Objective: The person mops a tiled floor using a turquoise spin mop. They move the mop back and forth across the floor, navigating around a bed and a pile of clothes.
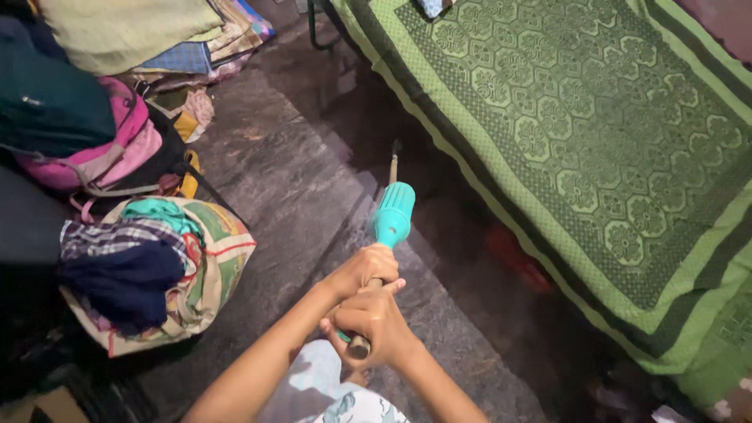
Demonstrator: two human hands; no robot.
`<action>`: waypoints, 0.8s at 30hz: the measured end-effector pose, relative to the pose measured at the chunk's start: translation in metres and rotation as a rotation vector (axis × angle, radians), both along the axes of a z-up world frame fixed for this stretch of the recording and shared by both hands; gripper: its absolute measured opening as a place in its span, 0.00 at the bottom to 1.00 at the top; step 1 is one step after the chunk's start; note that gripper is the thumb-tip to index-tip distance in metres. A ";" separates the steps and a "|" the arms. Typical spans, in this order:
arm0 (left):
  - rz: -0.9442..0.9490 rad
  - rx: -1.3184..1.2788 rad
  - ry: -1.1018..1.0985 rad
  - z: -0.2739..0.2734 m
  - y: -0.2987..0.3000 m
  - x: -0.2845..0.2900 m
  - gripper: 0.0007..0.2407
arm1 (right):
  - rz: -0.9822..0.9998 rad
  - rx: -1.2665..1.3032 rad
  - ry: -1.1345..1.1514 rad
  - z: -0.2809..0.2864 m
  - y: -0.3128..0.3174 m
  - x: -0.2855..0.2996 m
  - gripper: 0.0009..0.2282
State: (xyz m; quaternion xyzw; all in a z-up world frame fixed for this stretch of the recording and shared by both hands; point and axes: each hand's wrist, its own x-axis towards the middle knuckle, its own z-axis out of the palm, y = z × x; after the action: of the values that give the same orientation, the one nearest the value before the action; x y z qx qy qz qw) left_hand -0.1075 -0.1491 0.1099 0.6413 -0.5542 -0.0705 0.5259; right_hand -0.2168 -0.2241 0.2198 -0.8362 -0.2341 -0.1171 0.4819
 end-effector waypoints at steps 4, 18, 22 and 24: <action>0.033 -0.040 0.002 -0.027 -0.014 0.054 0.13 | 0.038 -0.053 0.034 -0.026 -0.014 0.056 0.12; 0.106 0.003 0.044 -0.028 -0.003 0.010 0.13 | -0.007 -0.110 0.040 -0.025 0.001 0.017 0.11; 0.093 0.002 0.048 -0.006 0.016 -0.063 0.14 | -0.013 -0.024 0.067 0.002 0.020 -0.057 0.12; 0.059 -0.003 0.045 0.011 0.030 -0.102 0.13 | -0.040 -0.002 0.044 0.017 0.033 -0.100 0.13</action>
State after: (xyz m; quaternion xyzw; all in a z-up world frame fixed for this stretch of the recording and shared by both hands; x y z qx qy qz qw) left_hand -0.2099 -0.1186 0.1209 0.6548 -0.5230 -0.0684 0.5413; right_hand -0.3163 -0.1913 0.2371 -0.8435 -0.2067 -0.1079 0.4839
